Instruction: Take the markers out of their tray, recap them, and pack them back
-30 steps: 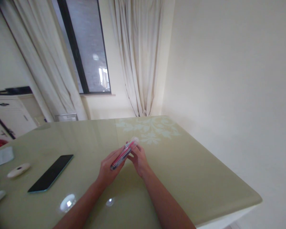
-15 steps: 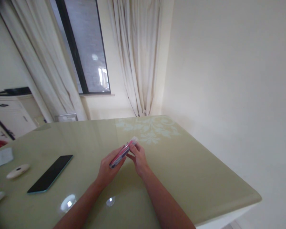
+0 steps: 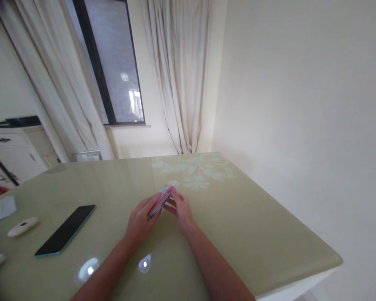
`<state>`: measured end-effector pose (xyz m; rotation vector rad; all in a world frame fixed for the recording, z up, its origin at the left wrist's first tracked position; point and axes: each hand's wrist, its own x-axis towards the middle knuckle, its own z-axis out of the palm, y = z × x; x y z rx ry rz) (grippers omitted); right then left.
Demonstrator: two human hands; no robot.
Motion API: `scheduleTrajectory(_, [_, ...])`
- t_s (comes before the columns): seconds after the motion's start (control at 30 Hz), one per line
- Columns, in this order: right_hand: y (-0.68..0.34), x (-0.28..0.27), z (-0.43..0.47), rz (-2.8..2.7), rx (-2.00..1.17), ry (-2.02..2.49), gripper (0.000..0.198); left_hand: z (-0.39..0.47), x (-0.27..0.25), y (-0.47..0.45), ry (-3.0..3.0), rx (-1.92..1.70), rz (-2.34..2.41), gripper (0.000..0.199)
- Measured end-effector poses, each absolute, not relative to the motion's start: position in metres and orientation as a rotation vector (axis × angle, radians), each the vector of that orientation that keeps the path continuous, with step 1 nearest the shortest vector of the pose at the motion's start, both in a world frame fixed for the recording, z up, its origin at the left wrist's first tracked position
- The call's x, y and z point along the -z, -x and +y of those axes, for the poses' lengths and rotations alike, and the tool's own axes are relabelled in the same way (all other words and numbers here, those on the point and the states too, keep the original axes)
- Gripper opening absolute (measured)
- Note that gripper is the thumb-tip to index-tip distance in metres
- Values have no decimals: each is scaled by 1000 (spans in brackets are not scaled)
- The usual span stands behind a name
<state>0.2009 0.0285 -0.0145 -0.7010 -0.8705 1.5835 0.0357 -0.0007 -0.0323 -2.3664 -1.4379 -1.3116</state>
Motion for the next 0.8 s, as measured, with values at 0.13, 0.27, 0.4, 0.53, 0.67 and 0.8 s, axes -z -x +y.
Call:
scheduleTrajectory(0.13, [-192, 26, 28, -969, -1594, 783, 46, -1, 37, -42, 2411, 1179, -1479, 60])
scheduleTrajectory(0.27, [-200, 38, 45, -944, -1444, 882, 41, -3, 37, -45, 2496, 1126, -1556, 79])
scheduleTrajectory(0.4, [-241, 35, 70, -1119, -1135, 1194, 38, -1, 40, -42, 2525, 1053, -1632, 68])
scheduleTrajectory(0.53, [-299, 21, 83, -1287, -568, 1640, 38, 2, 45, -39, 2492, 1002, -1648, 63])
scheduleTrajectory(0.67, [-329, 14, 80, -1419, -163, 1991, 32, 2, 47, -39, 2503, 986, -1633, 62])
scheduleTrajectory(0.8, [-311, 16, 69, -1636, 90, 2062, 32, 1, 46, -40, 2506, 975, -1640, 62])
